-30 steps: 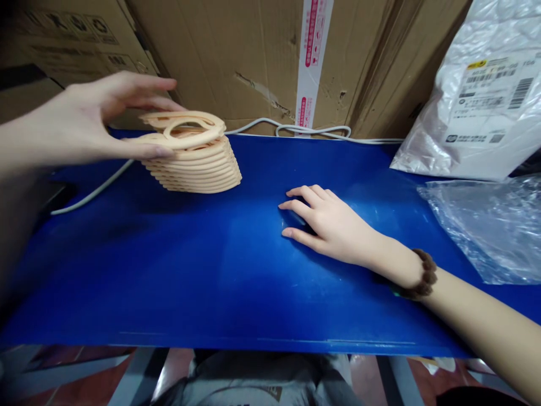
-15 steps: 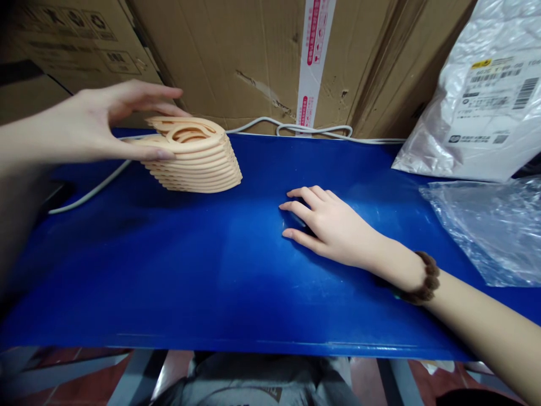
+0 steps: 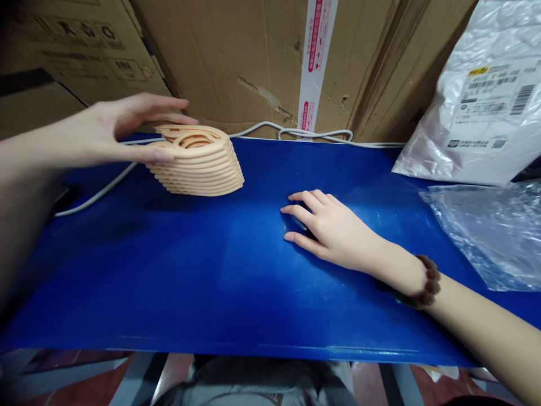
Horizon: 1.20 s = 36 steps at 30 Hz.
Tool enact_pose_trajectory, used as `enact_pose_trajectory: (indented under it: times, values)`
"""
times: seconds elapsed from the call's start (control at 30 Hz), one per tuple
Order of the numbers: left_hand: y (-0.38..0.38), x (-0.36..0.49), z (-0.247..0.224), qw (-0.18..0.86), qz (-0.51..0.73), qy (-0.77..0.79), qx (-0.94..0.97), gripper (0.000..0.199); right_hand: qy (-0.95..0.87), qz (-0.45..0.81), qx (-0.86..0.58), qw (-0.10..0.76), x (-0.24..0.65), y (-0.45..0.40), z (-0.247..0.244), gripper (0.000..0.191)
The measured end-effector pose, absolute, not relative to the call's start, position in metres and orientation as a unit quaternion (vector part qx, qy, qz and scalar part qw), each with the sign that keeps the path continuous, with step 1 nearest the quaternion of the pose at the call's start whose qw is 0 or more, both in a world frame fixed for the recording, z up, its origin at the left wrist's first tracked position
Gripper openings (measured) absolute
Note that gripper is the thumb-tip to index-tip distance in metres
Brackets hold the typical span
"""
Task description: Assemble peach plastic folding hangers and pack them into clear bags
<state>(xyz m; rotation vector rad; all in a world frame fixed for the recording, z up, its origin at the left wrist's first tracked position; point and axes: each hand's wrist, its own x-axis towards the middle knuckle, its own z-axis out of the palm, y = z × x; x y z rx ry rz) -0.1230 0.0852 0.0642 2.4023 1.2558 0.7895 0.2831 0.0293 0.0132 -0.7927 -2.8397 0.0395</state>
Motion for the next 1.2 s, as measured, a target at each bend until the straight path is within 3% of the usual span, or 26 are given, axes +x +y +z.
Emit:
enact_pose_trajectory:
  times: [0.17, 0.47, 0.6, 0.9, 1.2]
  values:
    - [0.084, -0.132, 0.068, 0.139, 0.378, 0.481, 0.779, 0.061, -0.959, 0.003, -0.266, 0.095, 0.284, 0.029, 0.015, 0.045]
    - [0.092, -0.149, 0.062, 0.115, 0.276, 0.513, 0.805, 0.048, -0.960, 0.002, -0.262, 0.100, 0.284, 0.028, 0.017, 0.044]
    - [0.101, -0.155, 0.058, 0.082, 0.285, 0.508, 0.809, 0.042, -0.960, 0.004, -0.262, 0.101, 0.283, 0.028, 0.017, 0.044]
    - [0.099, -0.150, 0.056, 0.057, 0.319, 0.483, 0.814, 0.040, -0.960, 0.005, -0.264, 0.096, 0.283, 0.028, 0.017, 0.044]
    - [0.094, -0.143, 0.061, 0.077, 0.313, 0.566, 0.759, 0.057, -0.959, 0.009, -0.264, 0.101, 0.282, 0.028, 0.017, 0.044]
